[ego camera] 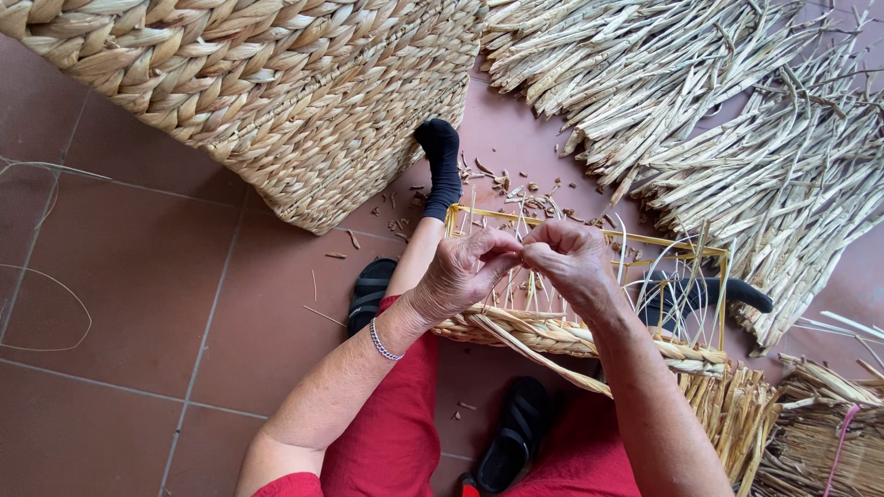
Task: The person sits on the floor weaving dried seagrass strands around a rectangular wire frame basket, tucking and folding the braided strands along the rim. They use scissors to trim excess strands and continue weaving the sides of the basket.
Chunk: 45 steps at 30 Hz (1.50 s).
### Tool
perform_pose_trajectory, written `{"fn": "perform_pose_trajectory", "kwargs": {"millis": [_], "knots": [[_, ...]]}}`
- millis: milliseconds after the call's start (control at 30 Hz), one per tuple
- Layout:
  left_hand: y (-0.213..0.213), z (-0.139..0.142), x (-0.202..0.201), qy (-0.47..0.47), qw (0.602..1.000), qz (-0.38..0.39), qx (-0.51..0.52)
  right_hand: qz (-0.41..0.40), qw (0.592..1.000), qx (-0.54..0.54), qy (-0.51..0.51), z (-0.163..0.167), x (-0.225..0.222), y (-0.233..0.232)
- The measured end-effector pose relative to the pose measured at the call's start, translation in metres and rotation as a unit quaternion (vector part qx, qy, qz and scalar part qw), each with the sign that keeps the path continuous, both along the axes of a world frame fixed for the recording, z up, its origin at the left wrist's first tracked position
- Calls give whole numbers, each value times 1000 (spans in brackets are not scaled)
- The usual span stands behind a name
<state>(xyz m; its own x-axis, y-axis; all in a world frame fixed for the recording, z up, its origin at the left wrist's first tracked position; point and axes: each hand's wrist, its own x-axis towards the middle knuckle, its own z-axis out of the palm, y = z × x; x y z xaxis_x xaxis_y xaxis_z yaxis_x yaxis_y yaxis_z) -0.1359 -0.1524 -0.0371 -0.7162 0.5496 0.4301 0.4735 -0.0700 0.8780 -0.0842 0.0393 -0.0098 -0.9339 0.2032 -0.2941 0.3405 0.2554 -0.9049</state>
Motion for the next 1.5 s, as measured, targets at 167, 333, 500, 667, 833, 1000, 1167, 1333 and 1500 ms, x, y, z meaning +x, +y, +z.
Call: {"fn": "perform_pose_trajectory", "kwargs": {"millis": [167,333,500,667,833,1000,1167,1333,1500], "knots": [[-2,2,-1,91,996,16,11,-27,973,-224,51,-24,1,-1],[-3,-4,2,-3,1000,8,17,-98,935,-340,28,-46,7,-5],[-18,-25,2,-168,980,28,98,-162,929,-323,74,-60,17,6],[-58,-69,2,-417,889,55,181,-230,912,-329,85,-76,54,33],[-78,-104,18,-397,888,117,202,-252,908,-312,121,-92,96,44],[-78,-94,27,-442,850,155,241,-317,882,-329,121,-93,141,29],[-78,-62,42,-386,887,148,209,-289,899,-259,201,-84,145,14],[-55,-55,78,-291,949,114,-33,-236,941,-140,197,-61,124,8],[-32,-56,86,-136,973,129,-133,-225,913,-284,186,-49,112,2]]}}
